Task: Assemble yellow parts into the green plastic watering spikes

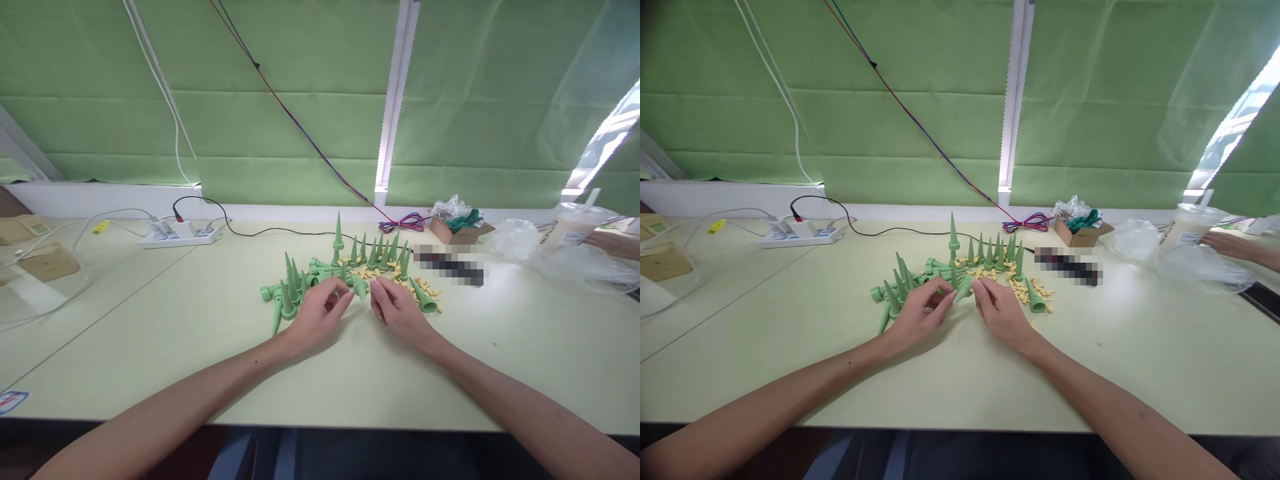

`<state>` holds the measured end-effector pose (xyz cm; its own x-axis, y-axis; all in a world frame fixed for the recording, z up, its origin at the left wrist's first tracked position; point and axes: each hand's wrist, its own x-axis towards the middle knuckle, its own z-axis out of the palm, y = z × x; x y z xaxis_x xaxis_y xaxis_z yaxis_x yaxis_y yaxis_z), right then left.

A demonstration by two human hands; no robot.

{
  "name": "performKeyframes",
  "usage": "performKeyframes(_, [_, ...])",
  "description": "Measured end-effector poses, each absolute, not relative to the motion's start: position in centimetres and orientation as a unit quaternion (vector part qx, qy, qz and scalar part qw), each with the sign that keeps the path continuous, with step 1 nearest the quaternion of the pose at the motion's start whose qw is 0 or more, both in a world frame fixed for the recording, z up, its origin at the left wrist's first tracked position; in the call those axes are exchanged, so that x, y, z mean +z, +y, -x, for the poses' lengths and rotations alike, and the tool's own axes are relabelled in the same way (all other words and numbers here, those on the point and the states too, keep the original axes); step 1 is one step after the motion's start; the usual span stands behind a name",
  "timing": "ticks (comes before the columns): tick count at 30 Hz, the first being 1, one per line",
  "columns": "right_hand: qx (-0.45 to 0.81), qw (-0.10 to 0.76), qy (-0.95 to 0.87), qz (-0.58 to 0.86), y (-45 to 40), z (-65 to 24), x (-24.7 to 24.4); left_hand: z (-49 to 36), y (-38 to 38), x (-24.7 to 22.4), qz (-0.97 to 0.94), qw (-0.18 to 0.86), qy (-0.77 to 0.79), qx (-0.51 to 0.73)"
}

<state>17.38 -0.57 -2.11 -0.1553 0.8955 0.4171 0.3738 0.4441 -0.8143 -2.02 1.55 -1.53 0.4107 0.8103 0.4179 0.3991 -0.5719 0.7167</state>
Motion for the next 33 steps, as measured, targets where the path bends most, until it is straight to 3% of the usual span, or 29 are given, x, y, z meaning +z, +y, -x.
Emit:
performKeyframes(10, [0.28,0.456,-0.729,0.427,-0.62,-17.24,-2.13,2.21,1.7,-1.56,-0.803,0.338,0.353,0.34])
performKeyframes(33, [0.307,0.441,-0.733,0.417,-0.76,-17.4,-2.18,2.19,1.82,-1.69,-0.814,0.301,0.356,0.347])
